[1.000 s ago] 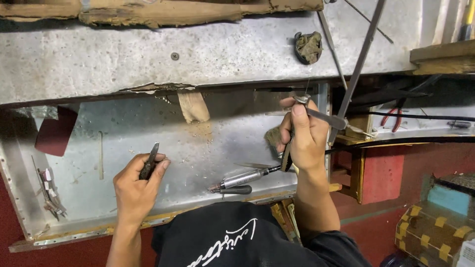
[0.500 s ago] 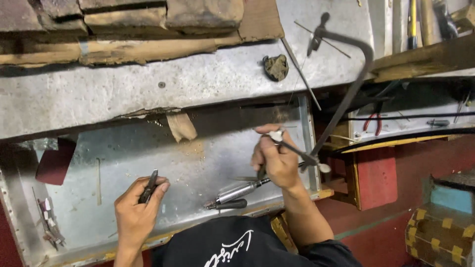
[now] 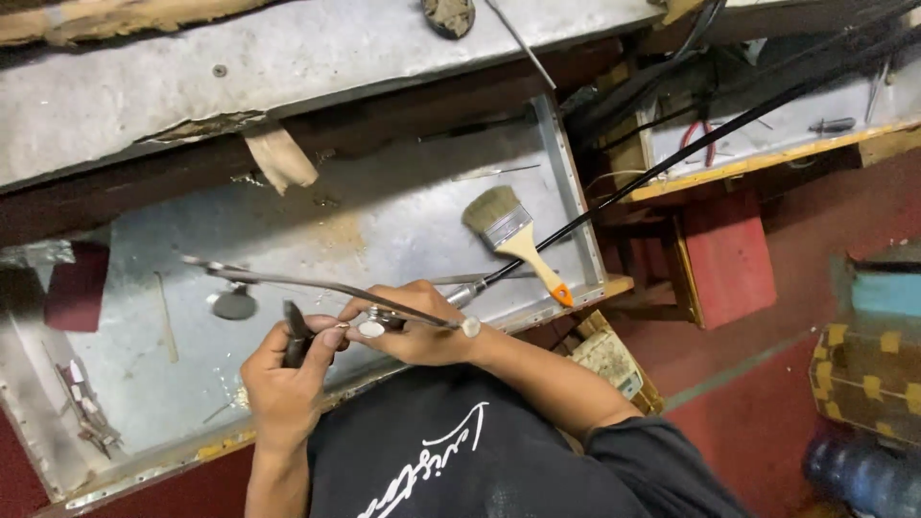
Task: Using a jeweler's saw to precisely cut a small metal piece supported by a wooden bench pin.
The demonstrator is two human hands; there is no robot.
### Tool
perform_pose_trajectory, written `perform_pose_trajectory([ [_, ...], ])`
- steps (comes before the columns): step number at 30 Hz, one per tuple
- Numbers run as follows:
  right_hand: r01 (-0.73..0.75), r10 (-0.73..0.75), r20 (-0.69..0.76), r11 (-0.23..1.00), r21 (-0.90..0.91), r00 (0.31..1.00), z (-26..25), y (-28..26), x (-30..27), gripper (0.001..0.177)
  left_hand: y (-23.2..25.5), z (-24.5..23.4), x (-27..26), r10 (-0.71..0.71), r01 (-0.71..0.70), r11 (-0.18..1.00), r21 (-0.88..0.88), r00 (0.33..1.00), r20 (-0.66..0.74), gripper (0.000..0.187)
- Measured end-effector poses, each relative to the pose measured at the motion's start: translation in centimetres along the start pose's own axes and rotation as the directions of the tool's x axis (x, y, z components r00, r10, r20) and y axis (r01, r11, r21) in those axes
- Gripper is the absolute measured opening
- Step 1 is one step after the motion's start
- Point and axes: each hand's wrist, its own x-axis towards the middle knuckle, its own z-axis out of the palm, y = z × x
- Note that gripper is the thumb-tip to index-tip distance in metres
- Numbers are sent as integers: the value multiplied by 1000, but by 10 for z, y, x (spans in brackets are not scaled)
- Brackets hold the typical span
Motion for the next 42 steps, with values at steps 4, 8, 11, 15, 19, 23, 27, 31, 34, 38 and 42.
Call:
perform_pose_trajectory([
  [4, 33, -36, -23, 994, -101, 999, 3, 8, -8, 18, 3, -1, -5, 72, -73, 997, 14, 997, 33, 14],
  [8, 48, -51, -68, 998, -44, 996, -4, -1, -3, 13, 11, 6, 4, -7, 12, 998, -55, 997, 82, 19],
  [11, 27, -9, -185, 995, 94, 983, -9, 3, 6, 7, 19, 15, 15, 39, -31, 994, -104, 996, 75, 15],
  [15, -1, 32, -253, 993, 119, 967, -17, 17, 13, 6, 35, 18, 27, 235, -230, 968, -97, 971, 47, 9],
  [19, -83, 122, -208, 979, 185, 970, -27, 11, 19, 10, 57, 13, 36, 339, -339, 941, -11, 940, 27, 8],
  [23, -66, 100, -190, 982, 178, 977, -36, 15, 35, 7, 62, 11, 50, 415, -415, 910, -19, 909, 35, 5],
  [27, -77, 108, -165, 980, 182, 980, -37, 18, 38, 8, 59, 12, 55, 449, -447, 894, -35, 893, 46, 6],
  [31, -104, 130, -127, 976, 190, 983, -35, 19, 43, 8, 56, 12, 61, 464, -462, 885, -51, 884, 60, 6],
  [34, -56, 88, -164, 981, 186, 982, -32, 20, 45, 7, 54, 13, 63, 489, -485, 871, -78, 871, 55, 5],
  [38, -47, 82, -141, 971, 236, 987, -33, 20, 51, 5, 50, 15, 62, 476, -473, 878, -74, 879, 35, 7],
  [42, -18, 55, -173, 978, 208, 983, -32, 24, 51, 6, 59, 16, 62, 483, -482, 875, -42, 875, 29, 8],
])
